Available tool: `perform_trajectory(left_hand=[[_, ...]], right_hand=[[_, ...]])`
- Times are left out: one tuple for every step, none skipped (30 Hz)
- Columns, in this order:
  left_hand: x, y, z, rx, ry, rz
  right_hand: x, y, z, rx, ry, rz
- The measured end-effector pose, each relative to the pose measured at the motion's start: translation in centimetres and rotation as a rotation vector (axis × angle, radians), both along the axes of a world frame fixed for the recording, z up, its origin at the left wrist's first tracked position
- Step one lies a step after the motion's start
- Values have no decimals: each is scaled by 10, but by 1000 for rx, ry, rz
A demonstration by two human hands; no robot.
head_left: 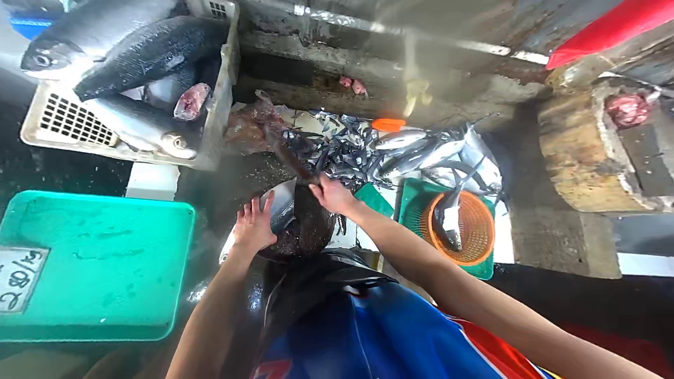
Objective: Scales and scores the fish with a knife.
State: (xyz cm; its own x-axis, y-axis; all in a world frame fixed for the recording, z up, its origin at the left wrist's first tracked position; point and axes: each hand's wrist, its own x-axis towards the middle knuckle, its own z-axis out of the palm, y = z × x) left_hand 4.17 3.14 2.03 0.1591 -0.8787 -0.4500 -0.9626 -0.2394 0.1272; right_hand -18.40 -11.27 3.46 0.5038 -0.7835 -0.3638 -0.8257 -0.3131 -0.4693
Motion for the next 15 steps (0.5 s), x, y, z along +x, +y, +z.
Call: perform_trajectory(left_hand=[[0, 2, -1, -7, -5, -3], [0, 3, -2, -11, -6, 2], [2, 3, -1, -17, 2, 11], [3, 2, 0, -33, 23, 39], [2, 2, 2, -55, 61, 102], [-4, 5, 3, -77, 108, 196], [-15, 7, 5, -101, 148, 314], [-30, 8, 7, -120, 178, 429], [-47, 7, 8, -121, 192, 512], [-62, 4, 8, -115, 196, 553], [-72, -3, 6, -125, 195, 556], [-76, -13, 2, -152, 198, 537], [-72, -26, -4, -190, 205, 509], [-62, -45, -12, -240, 201, 479], [-48, -67, -19, -278, 204, 452]], right_hand=[[6, -4, -5, 52, 130, 53], [10, -8, -5, 73, 206, 82], [11, -9, 1, 74, 238, 88], [10, -10, 13, 73, 237, 64], [5, -9, 26, 77, 207, 10], [-2, -5, 37, 83, 161, -59], [-11, -1, 48, 83, 112, -122], [-19, 2, 57, 81, 72, -172], [-28, 4, 65, 85, 41, -207], [-35, 7, 72, 99, 16, -235], [-40, 10, 77, 125, 7, -256], [-44, 15, 81, 155, 13, -267], [-47, 22, 84, 167, 24, -265], [-49, 28, 89, 157, 46, -247], [-49, 34, 94, 136, 75, -217]])
